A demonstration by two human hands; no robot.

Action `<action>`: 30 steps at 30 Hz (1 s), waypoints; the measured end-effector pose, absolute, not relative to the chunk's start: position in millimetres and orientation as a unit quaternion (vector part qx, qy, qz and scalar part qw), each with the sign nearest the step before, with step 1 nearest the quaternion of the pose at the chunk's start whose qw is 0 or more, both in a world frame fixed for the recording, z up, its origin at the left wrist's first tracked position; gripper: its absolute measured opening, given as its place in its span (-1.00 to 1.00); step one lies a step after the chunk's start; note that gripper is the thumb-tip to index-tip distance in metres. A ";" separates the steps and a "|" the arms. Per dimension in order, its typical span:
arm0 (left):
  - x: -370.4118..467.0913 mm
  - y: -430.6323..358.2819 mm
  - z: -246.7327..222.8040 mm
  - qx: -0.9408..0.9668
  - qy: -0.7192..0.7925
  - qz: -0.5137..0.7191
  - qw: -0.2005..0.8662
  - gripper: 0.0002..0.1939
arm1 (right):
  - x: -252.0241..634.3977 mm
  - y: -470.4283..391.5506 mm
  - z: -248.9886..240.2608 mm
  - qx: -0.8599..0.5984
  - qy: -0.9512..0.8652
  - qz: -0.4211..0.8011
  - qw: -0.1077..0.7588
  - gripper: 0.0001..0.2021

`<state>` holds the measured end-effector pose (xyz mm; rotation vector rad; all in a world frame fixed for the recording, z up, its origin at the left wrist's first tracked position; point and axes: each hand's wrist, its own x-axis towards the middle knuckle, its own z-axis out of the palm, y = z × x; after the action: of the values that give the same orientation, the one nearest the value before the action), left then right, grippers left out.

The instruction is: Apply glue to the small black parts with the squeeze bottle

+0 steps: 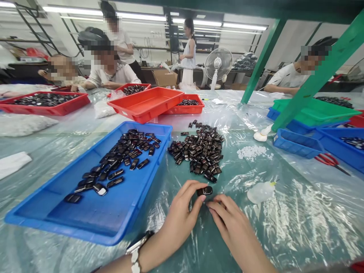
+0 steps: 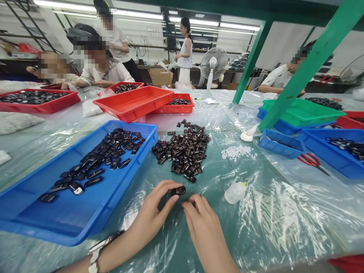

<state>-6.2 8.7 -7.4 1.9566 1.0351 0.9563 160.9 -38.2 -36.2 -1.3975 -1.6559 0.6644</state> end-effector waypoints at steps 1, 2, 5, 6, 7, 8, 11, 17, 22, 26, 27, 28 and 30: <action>-6.0 8.6 -7.6 0.760 0.398 0.372 0.354 -0.78 | 161.2 -34.3 -34.9 -0.554 -0.658 0.282 0.426 -0.73; -5.9 8.6 -7.6 0.762 0.395 0.373 0.351 -0.79 | 162.0 -31.9 -33.2 -0.551 -0.650 0.300 0.429 -0.74; -5.7 8.4 -6.5 0.767 0.389 0.378 0.342 -0.79 | 166.8 -32.4 -25.9 -0.541 -0.600 0.372 0.458 -0.83; -5.7 8.0 -5.8 0.770 0.386 0.379 0.339 -0.79 | 168.7 -34.1 -23.0 -0.536 -0.571 0.405 0.471 -0.85; -5.7 7.5 -5.1 0.772 0.383 0.380 0.335 -0.79 | 170.4 -35.9 -20.3 -0.529 -0.537 0.443 0.486 -0.85; -5.7 6.6 -4.5 0.777 0.378 0.380 0.332 -0.78 | 171.7 -37.5 -17.8 -0.517 -0.498 0.483 0.501 -0.83; -5.3 3.0 -3.8 0.792 0.355 0.382 0.316 -0.75 | 172.0 -39.4 -13.4 -0.460 -0.380 0.595 0.539 -0.76; -6.1 -1.9 -7.5 0.825 0.318 0.387 0.260 -0.68 | 163.8 -37.2 -12.3 -0.371 -0.251 0.693 0.565 -0.81; -8.0 -1.1 -8.1 0.854 0.281 0.391 0.199 -0.68 | 164.3 -42.1 -8.4 -0.336 -0.228 0.717 0.567 -0.82; -10.6 -2.9 -2.2 0.872 0.228 0.411 0.138 -0.65 | 166.1 -45.8 -7.5 -0.329 -0.229 0.730 0.554 -0.73; -12.0 -5.3 0.6 0.879 0.216 0.408 0.119 -0.64 | 166.3 -46.2 -7.2 -0.330 -0.237 0.729 0.551 -0.72; -13.9 -8.6 4.0 0.888 0.206 0.399 0.097 -0.62 | 166.4 -46.7 -6.7 -0.331 -0.250 0.726 0.549 -0.72; -20.1 -17.3 13.4 0.909 0.202 0.363 0.035 -0.57 | 166.8 -50.0 -4.8 -0.339 -0.288 0.709 0.548 -0.69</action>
<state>-20.1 -17.3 13.4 2.7936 0.6218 1.1147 166.8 -50.0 -4.8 -0.8020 -0.6818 1.6786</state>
